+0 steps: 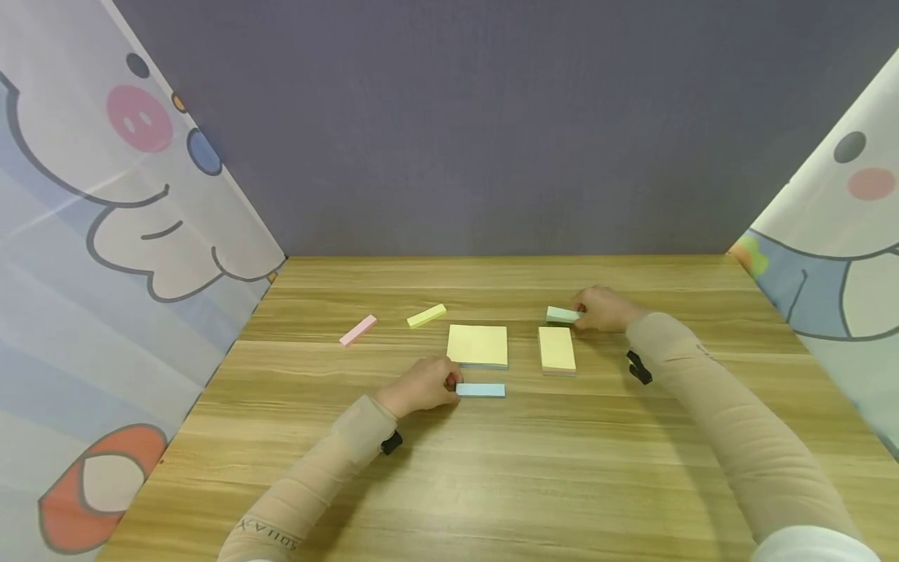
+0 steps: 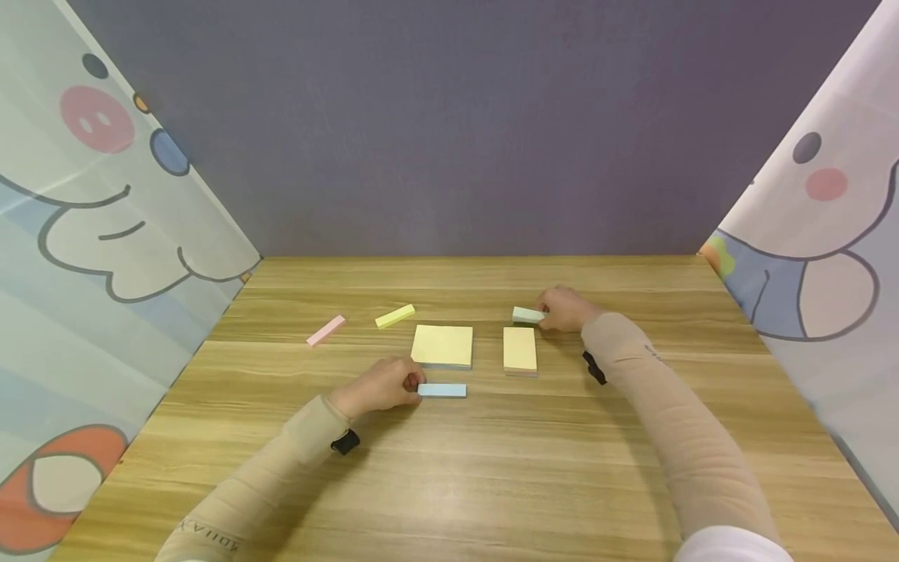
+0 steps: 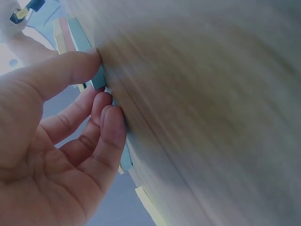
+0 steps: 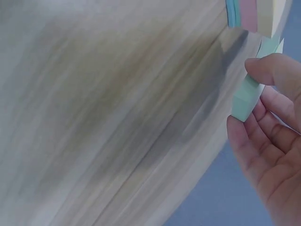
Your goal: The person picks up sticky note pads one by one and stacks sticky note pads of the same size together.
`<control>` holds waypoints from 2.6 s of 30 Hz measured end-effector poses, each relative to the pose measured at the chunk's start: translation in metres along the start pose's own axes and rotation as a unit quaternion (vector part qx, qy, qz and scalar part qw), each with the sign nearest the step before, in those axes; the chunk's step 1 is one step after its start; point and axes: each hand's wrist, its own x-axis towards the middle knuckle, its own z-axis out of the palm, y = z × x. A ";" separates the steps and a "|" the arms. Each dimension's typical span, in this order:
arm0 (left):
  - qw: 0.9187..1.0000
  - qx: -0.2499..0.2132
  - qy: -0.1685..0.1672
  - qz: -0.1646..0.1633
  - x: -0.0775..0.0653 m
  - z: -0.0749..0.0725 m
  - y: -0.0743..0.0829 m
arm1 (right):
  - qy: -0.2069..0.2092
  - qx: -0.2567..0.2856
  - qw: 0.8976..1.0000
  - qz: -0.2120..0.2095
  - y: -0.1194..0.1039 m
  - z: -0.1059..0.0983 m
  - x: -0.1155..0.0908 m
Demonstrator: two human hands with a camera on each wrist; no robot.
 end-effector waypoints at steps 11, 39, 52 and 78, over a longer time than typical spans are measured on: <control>1.000 -0.005 0.000 -0.003 -0.001 0.000 0.000 | 0.012 -0.003 1.000 0.023 -0.003 -0.008 -0.003; 1.000 -0.016 -0.001 -0.001 -0.001 -0.002 0.002 | 0.041 -0.038 0.998 -0.017 -0.030 -0.023 -0.005; 1.000 -0.011 -0.001 0.003 -0.001 -0.003 0.001 | 0.047 -0.044 0.997 -0.032 -0.050 -0.023 -0.005; 1.000 -0.005 0.004 0.005 0.001 -0.002 -0.002 | 0.040 -0.050 0.996 -0.063 -0.099 -0.010 -0.005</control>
